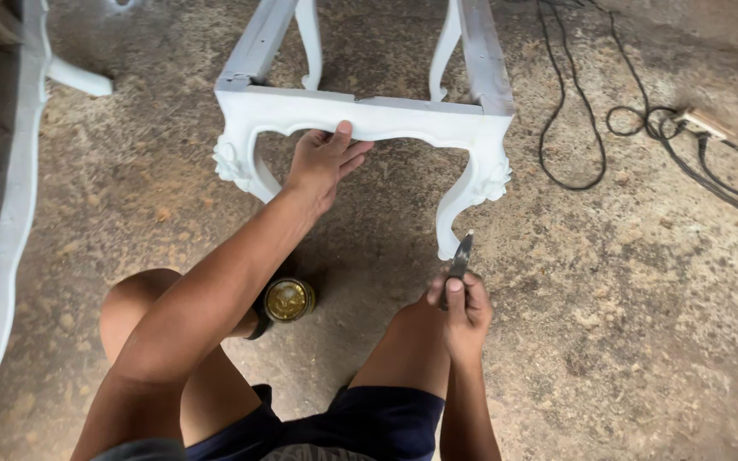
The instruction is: The person kneels on the floor and uses a putty knife to apply a beige filler paste from a small can onto the carved details and joints of a white-painted furniture leg. The person repeatedly dips the knife into the can and smooths the filler into the grooves and seams of the leg.
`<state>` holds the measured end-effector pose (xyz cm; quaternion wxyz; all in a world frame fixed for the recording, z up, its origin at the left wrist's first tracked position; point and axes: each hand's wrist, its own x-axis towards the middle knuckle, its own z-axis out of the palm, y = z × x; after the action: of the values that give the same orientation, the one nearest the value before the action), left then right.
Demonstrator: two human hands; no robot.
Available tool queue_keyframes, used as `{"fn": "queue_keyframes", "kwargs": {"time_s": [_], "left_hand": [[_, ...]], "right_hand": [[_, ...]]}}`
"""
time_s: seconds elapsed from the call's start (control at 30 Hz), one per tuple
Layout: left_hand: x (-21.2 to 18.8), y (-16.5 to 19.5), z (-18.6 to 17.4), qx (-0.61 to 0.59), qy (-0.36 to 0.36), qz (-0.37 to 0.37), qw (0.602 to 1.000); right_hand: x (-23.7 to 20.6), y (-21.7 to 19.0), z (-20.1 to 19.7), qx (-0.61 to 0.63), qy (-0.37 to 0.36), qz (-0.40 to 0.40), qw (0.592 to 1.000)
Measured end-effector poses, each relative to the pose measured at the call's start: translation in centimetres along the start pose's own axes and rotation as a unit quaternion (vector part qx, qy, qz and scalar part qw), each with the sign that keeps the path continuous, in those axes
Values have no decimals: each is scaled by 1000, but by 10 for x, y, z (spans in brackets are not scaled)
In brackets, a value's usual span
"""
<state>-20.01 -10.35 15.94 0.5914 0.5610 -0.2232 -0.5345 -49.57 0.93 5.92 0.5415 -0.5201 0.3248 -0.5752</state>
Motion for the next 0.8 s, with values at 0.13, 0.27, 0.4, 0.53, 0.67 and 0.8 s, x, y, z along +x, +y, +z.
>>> {"fn": "queue_keyframes", "kwargs": {"time_s": [0.13, 0.27, 0.4, 0.53, 0.67, 0.8], "left_hand": [[7, 2, -2, 35, -21, 41, 998], [15, 0, -3, -1, -57, 67, 996], [27, 9, -7, -32, -82, 91, 992], [32, 21, -20, -19, -76, 114, 990], [44, 33, -31, -11, -79, 163, 983], [50, 35, -33, 74, -40, 175, 981]], "right_hand": [[36, -8, 7, -88, 62, -4, 994], [52, -3, 19, -83, 119, 28, 989], [62, -4, 34, -143, 117, 4, 983], [80, -16, 47, -222, 95, -58, 969], [93, -34, 62, -365, 109, -98, 919], [122, -35, 74, -499, 93, -225, 832]]}}
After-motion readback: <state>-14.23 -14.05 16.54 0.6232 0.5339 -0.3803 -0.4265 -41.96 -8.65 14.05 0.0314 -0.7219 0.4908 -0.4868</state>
